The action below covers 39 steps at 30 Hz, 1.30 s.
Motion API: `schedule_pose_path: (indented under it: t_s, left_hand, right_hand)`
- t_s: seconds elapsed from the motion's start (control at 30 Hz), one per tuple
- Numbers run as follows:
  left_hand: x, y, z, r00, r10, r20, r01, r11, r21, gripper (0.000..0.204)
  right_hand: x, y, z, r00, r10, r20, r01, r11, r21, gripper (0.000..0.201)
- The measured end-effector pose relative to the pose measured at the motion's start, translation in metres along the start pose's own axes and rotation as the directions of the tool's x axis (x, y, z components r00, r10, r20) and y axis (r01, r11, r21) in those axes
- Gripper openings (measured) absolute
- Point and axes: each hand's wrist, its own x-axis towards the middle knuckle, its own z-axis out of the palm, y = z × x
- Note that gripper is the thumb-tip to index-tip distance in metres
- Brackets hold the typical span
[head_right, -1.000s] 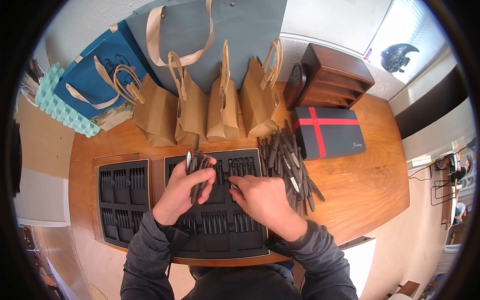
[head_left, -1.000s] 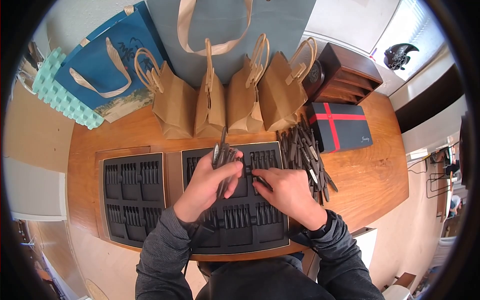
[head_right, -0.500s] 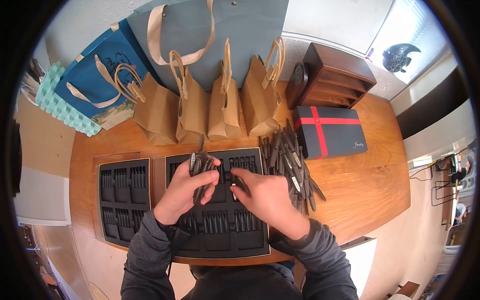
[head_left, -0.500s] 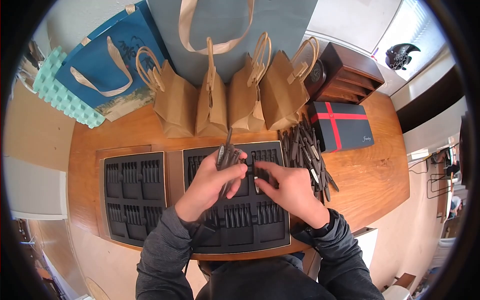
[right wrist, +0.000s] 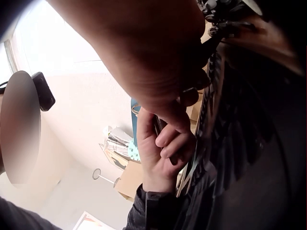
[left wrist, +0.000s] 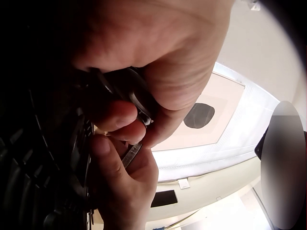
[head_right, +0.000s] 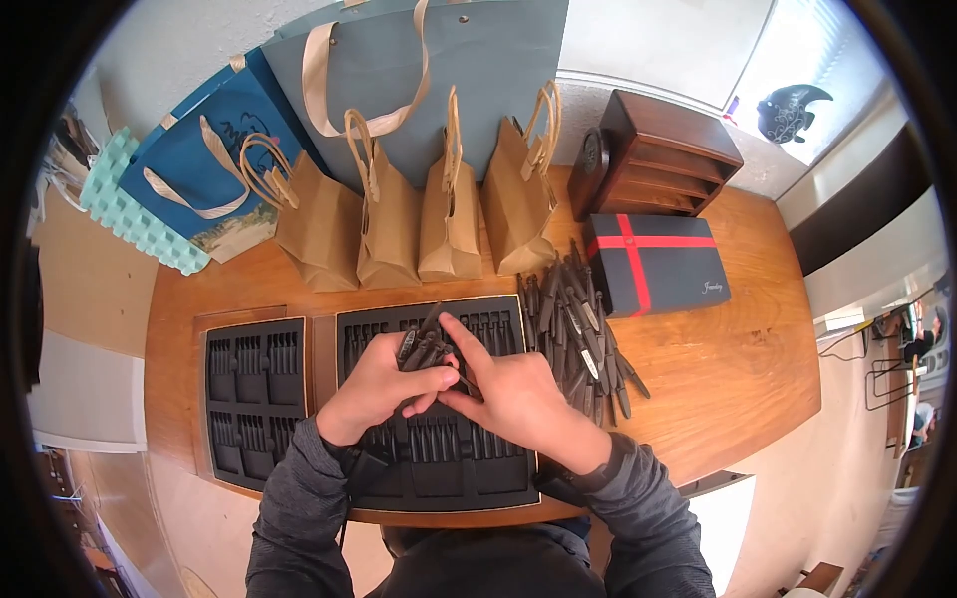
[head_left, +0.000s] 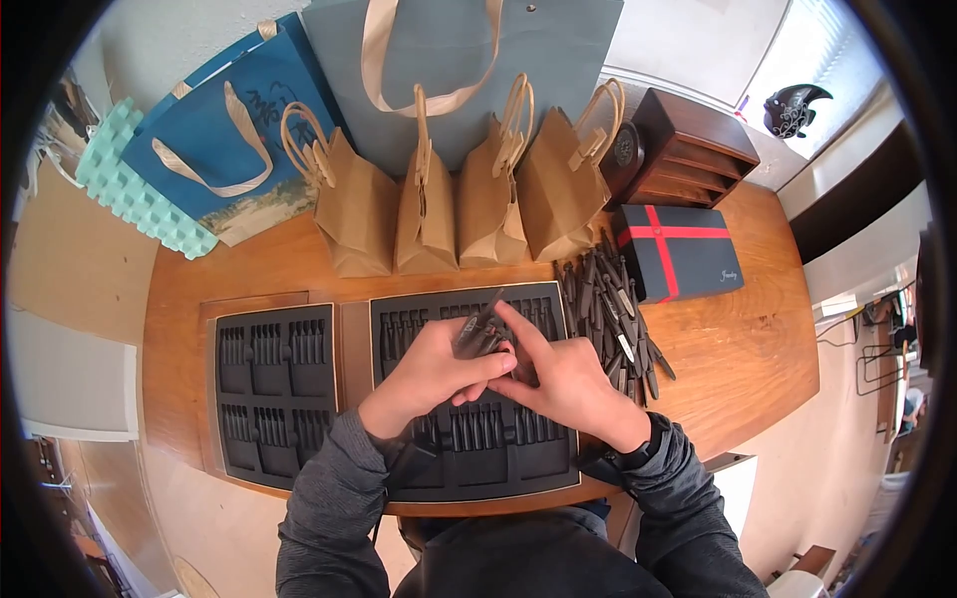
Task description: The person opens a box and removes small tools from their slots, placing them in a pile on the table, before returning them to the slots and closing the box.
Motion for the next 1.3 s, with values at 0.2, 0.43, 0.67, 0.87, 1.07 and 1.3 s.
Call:
schedule_pose_path:
  t_s: [0.2,0.43,0.67,0.87,1.07,1.3]
  left_hand:
    - [0.0,-0.004,-0.002,0.994,0.069,-0.083,-0.07,0.997,-0.008,0.019]
    - [0.001,-0.003,-0.011,0.986,0.081,-0.144,-0.113,0.967,-0.23,0.017]
    - [0.001,-0.003,-0.012,0.989,0.092,-0.12,-0.12,0.96,-0.252,0.017]
    - [0.007,-0.006,-0.011,0.979,0.114,-0.172,-0.149,0.967,-0.205,0.015]
    - [0.008,-0.005,-0.011,0.976,0.1,-0.192,-0.144,0.963,-0.228,0.019]
    - [0.009,-0.007,-0.011,0.977,0.091,-0.193,-0.136,0.963,-0.233,0.021]
  right_hand:
    - [-0.002,-0.004,-0.006,0.999,0.031,-0.036,-0.025,0.985,0.171,0.062]
    - [-0.005,0.002,-0.011,0.995,0.082,-0.055,-0.019,0.705,0.709,0.02]
    - [-0.007,0.008,-0.014,0.998,0.026,0.06,-0.061,0.709,0.703,0.029]
    - [-0.005,0.002,-0.024,0.972,0.184,-0.146,-0.098,0.882,0.46,0.017]
    - [0.0,0.004,-0.028,0.947,0.313,-0.074,-0.294,0.935,0.199,0.023]
    - [0.004,0.002,-0.015,0.923,0.378,-0.069,-0.379,0.925,0.001,0.033]
